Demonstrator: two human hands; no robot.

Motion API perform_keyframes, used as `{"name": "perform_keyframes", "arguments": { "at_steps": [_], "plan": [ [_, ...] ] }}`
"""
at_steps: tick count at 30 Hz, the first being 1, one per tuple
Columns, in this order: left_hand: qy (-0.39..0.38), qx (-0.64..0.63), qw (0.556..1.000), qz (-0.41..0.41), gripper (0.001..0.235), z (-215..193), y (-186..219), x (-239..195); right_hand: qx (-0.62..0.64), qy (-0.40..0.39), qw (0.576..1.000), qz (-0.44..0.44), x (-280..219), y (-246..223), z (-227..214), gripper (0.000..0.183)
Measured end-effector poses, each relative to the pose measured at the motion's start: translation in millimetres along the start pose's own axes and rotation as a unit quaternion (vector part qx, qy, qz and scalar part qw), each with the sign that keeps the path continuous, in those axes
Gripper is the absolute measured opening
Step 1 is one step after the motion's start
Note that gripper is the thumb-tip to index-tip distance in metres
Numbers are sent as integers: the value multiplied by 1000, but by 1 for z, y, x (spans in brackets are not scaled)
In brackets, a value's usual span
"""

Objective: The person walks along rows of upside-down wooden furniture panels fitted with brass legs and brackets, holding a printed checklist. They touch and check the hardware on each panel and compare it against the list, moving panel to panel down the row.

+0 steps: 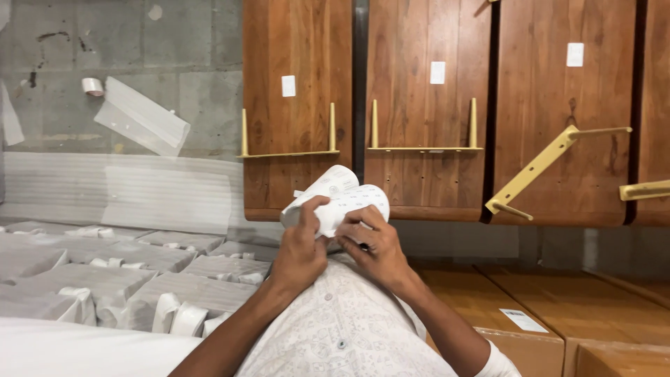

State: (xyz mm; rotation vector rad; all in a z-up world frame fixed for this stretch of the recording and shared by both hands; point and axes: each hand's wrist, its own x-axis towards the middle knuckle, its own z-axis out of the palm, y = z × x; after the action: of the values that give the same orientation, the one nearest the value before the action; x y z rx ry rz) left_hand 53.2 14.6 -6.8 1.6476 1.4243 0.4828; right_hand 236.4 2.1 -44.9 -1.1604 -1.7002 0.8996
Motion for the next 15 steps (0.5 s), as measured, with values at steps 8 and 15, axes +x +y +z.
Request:
{"name": "perform_keyframes", "arguments": {
  "at_steps": [8,15],
  "plan": [
    [31,-29,991,-127,66,-5,-5,-3,26,-36,970,241,-51,160,-33,10],
    [48,-19,948,-313,66,-14,-6,-13,-272,-63,919,279,-98,401,-70,12]
  ]
}}
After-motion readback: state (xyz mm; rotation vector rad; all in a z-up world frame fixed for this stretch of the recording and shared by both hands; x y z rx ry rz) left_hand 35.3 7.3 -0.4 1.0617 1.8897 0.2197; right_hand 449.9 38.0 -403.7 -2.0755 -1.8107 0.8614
